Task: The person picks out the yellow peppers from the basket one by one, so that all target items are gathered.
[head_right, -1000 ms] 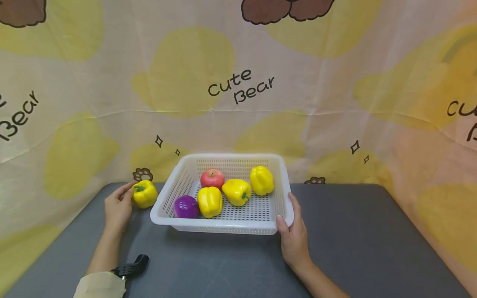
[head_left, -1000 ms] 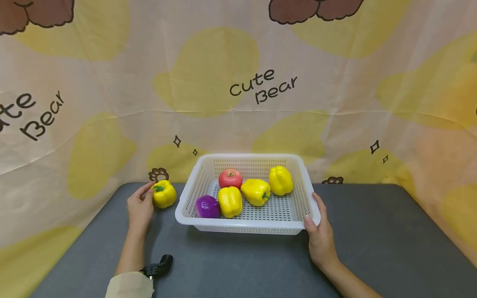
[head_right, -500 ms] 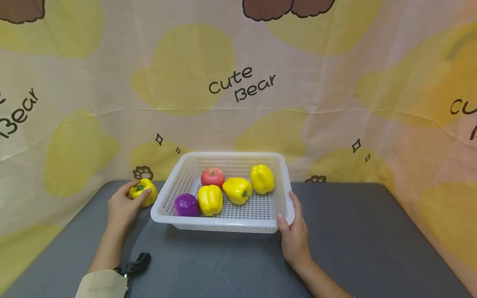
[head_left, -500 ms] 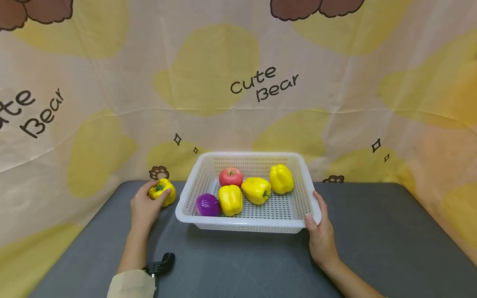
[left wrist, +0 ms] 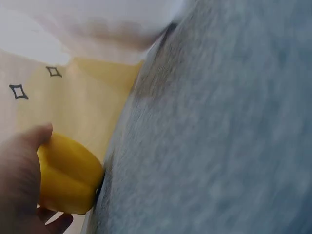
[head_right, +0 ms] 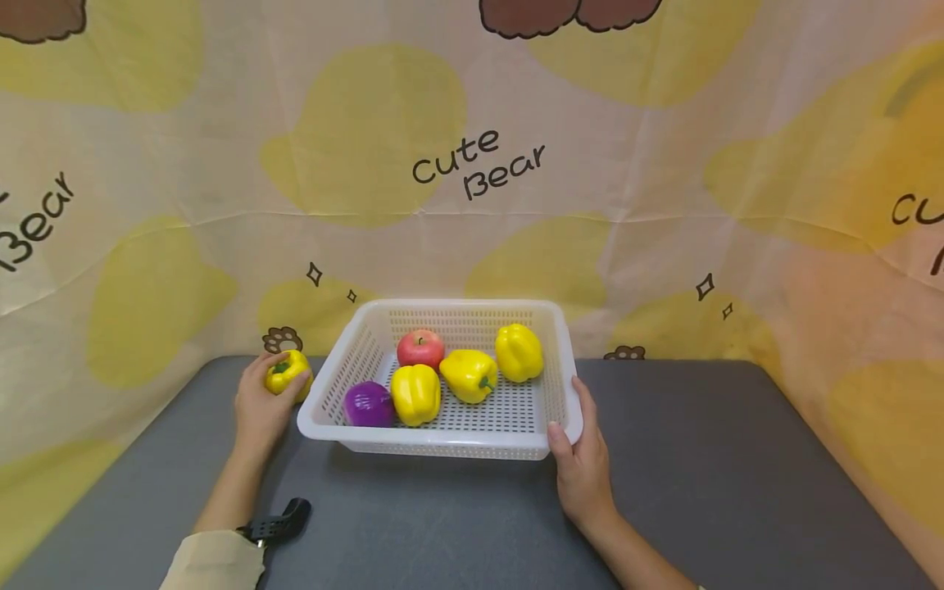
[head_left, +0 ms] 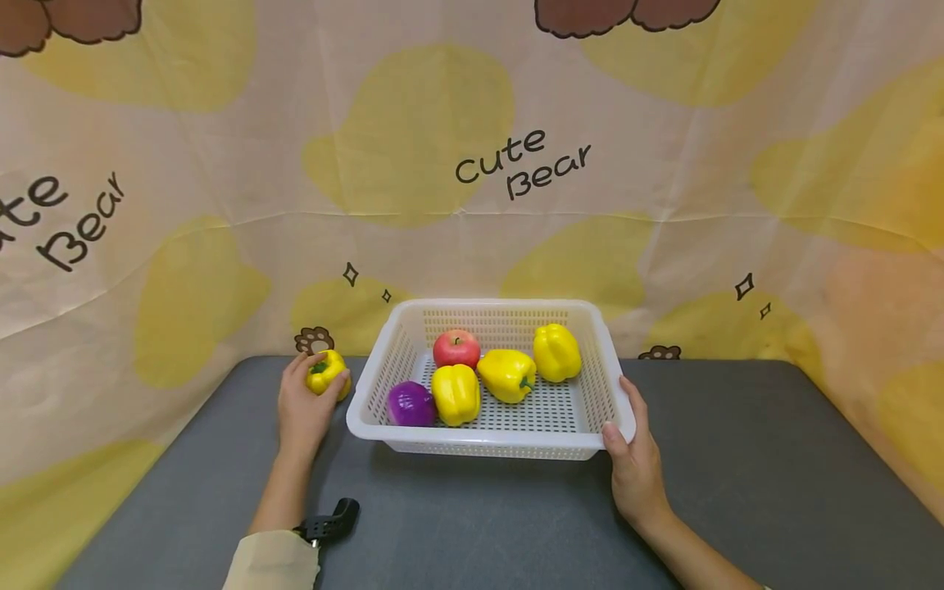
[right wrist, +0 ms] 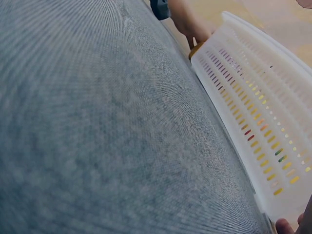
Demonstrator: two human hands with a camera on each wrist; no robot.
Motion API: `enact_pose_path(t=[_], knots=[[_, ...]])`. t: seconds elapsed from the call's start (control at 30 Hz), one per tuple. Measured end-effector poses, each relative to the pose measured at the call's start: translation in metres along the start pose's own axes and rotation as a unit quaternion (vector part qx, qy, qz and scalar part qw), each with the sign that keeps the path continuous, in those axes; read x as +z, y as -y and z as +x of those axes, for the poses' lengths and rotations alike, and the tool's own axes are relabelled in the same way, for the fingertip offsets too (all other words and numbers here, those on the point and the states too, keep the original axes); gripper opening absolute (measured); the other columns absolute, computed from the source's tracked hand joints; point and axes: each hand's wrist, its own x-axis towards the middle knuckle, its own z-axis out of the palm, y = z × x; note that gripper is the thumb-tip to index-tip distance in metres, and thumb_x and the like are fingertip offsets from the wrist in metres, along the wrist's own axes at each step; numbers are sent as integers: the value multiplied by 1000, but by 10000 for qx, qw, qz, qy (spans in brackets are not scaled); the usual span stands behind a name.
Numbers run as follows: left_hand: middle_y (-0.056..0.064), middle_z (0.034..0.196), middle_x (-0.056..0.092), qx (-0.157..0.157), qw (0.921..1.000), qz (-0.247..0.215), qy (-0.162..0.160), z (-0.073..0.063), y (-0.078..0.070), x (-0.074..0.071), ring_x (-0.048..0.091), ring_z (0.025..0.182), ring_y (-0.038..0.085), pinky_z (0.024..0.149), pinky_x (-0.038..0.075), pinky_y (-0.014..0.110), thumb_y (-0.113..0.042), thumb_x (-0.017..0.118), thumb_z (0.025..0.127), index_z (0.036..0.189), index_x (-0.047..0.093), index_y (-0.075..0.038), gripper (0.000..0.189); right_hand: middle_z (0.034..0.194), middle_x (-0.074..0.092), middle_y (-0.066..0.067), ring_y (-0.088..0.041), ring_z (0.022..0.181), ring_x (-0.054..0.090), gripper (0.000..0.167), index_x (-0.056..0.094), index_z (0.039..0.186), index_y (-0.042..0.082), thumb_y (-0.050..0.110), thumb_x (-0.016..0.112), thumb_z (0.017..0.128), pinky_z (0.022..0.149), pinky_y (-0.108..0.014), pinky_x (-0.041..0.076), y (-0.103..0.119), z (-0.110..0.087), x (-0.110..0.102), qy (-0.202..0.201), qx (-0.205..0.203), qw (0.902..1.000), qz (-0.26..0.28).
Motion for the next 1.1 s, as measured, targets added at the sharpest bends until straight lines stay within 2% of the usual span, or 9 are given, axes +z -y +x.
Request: enact_pose_path(t=[0.07,0.17,0.3,0.47,0.63,0.9,1.1], knots=[[25,155,43,31,9998,-152,-137,-1,1,4,40,142,49,119,31,63,-20,75,89,133,63,-3,49,153,47,-21,-7,119,54,65,22,161,23,15,45,101,91,-1,39,0,0,0,20,14,10000,-11],[25,157,40,47,9991,-383,-174,-2,4,6,37,144,49,119,30,63,-16,71,91,132,64,-3,44,153,47,-20,-11,120,54,65,21,161,24,16,44,101,91,-1,39,1,1,0,31,40,10000,-33],[24,160,35,54,9980,-622,-139,-4,7,6,33,146,49,120,27,63,-14,69,92,133,64,-3,44,153,47,-21,-3,119,53,65,22,161,23,16,45,101,91,-1,39,1,1,0,18,54,10000,-23],[25,158,38,146,9979,-563,-301,-5,10,6,35,145,49,120,28,64,-16,72,90,137,60,-2,51,153,46,-22,5,118,52,65,23,161,22,15,45,101,92,-1,39,0,-1,0,7,56,10000,47],[23,155,42,-22,9976,-573,-398,-4,11,6,38,143,45,120,28,63,-19,75,90,144,55,-6,59,154,46,-22,5,118,52,64,23,161,22,14,45,101,92,-1,39,1,0,0,11,60,9999,103],[23,153,43,-56,9967,-710,-381,-2,10,6,40,143,44,120,29,61,-18,77,89,143,55,-8,59,152,48,-23,3,117,54,65,25,160,21,12,46,99,92,-2,41,-1,1,1,-48,14,9998,200],[21,157,40,-101,9972,-715,-189,-1,11,7,38,144,44,120,28,63,-19,76,90,146,51,-10,62,153,46,-22,4,118,53,66,23,160,21,12,45,99,92,-2,41,-1,1,1,-35,-5,9998,182]])
